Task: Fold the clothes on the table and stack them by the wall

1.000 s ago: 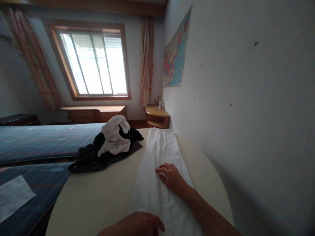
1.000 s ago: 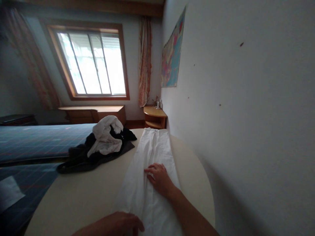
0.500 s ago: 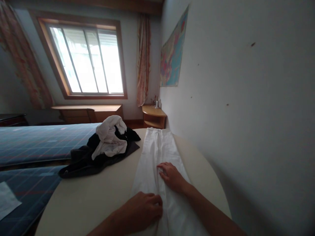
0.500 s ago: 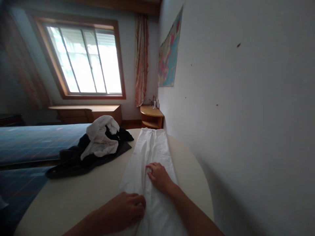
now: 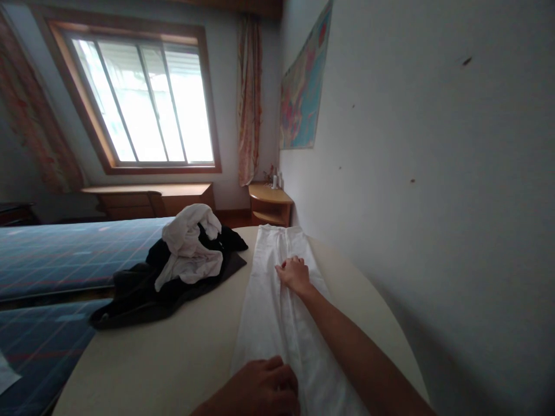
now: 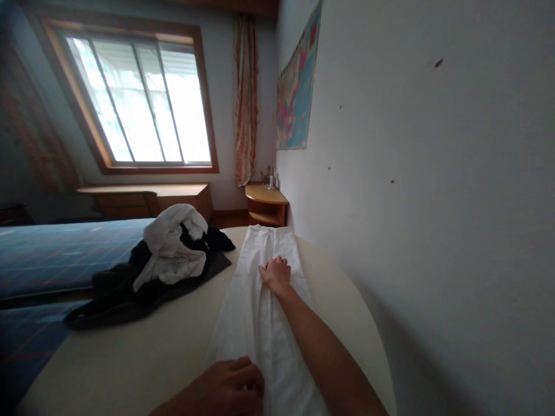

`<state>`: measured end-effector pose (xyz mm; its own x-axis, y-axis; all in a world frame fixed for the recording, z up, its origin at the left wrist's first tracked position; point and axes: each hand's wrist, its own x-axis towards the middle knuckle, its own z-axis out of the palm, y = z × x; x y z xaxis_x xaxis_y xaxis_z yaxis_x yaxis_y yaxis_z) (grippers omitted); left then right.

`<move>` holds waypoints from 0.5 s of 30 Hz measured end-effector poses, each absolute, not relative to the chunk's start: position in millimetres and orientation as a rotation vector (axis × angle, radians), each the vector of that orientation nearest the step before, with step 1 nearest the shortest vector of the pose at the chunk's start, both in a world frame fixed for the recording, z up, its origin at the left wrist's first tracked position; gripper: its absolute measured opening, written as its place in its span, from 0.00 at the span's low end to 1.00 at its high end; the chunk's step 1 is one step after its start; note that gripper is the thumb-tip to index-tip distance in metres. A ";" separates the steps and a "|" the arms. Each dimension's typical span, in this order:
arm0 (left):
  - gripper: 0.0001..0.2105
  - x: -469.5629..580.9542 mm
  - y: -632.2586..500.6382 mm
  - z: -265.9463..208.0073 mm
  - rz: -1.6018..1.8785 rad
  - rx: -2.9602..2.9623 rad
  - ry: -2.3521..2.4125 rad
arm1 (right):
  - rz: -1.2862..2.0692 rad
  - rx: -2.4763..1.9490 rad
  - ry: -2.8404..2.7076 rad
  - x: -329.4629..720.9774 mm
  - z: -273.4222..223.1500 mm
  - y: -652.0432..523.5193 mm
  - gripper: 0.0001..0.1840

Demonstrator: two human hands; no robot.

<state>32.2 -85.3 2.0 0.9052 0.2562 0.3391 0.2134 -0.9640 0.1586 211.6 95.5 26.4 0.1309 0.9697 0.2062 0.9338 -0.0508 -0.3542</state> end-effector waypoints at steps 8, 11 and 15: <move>0.03 39.4 -87.7 2.1 0.666 2.871 0.378 | 0.134 -2.066 -1.736 219.3 29.5 114.9 0.16; 0.04 40.8 -86.9 -6.7 0.628 2.906 0.370 | 0.162 -1.994 -1.792 224.2 26.1 112.5 0.13; 0.06 45.3 -89.7 -13.1 0.552 2.921 0.380 | 0.188 -1.851 -1.916 225.3 19.0 104.0 0.13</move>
